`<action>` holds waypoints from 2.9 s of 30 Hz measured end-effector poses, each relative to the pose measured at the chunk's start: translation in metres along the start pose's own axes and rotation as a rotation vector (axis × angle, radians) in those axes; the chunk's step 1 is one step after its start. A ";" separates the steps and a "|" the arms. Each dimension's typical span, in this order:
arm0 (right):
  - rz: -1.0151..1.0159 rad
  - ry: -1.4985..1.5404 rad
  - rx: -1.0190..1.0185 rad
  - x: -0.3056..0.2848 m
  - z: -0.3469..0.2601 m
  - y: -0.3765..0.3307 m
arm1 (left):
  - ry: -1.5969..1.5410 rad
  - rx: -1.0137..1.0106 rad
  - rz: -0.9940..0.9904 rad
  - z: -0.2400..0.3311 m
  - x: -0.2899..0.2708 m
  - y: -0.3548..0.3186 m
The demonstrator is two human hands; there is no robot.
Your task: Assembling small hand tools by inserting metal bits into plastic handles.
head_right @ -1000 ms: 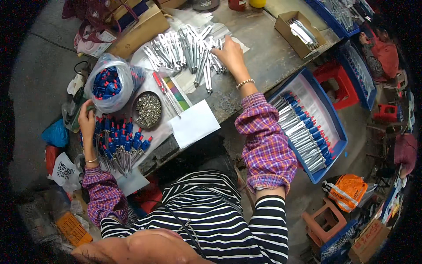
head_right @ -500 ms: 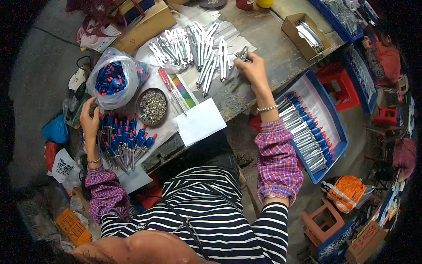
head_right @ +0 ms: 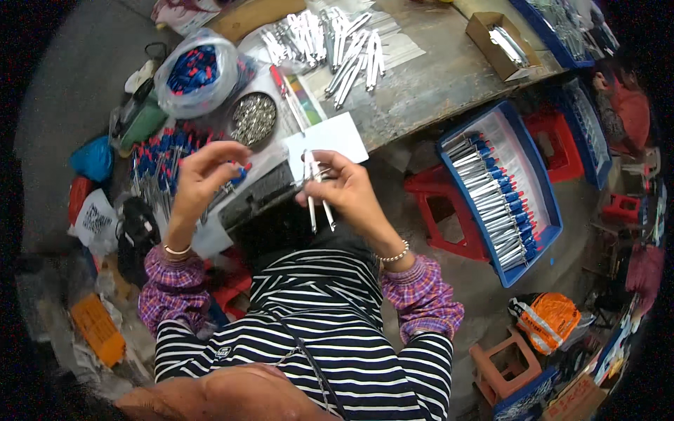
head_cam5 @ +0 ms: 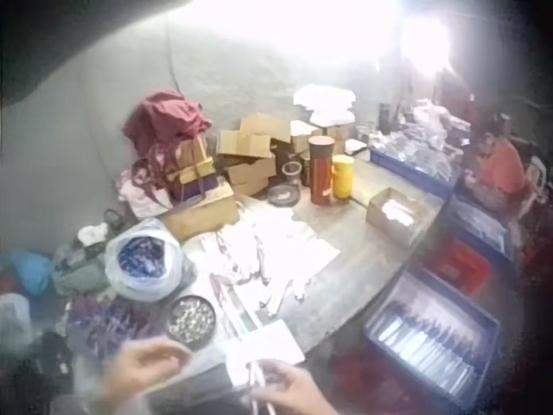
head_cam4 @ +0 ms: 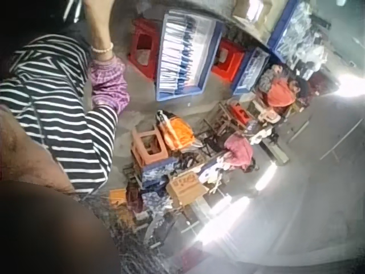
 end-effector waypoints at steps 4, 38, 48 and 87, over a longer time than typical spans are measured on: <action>-0.087 0.058 0.014 0.024 0.024 -0.024 | -0.104 -0.005 -0.199 -0.019 0.051 -0.013; -0.129 0.016 0.324 0.005 0.096 -0.058 | -0.397 -0.357 -0.355 -0.090 0.086 -0.011; -0.168 0.343 0.432 0.003 0.110 -0.056 | -0.392 -0.391 -0.382 -0.095 0.087 -0.004; -0.393 0.593 0.507 0.015 0.089 -0.068 | -0.178 -0.098 -0.323 -0.055 0.087 0.002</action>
Point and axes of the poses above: each hand's wrist, its own y-axis towards the middle knuckle, its own x-axis out of the palm, z = x × y, the point moved 8 cm from there along y, towards the middle knuckle, and after that the axes turned 11 degrees about -x, right-handed, at the moved point
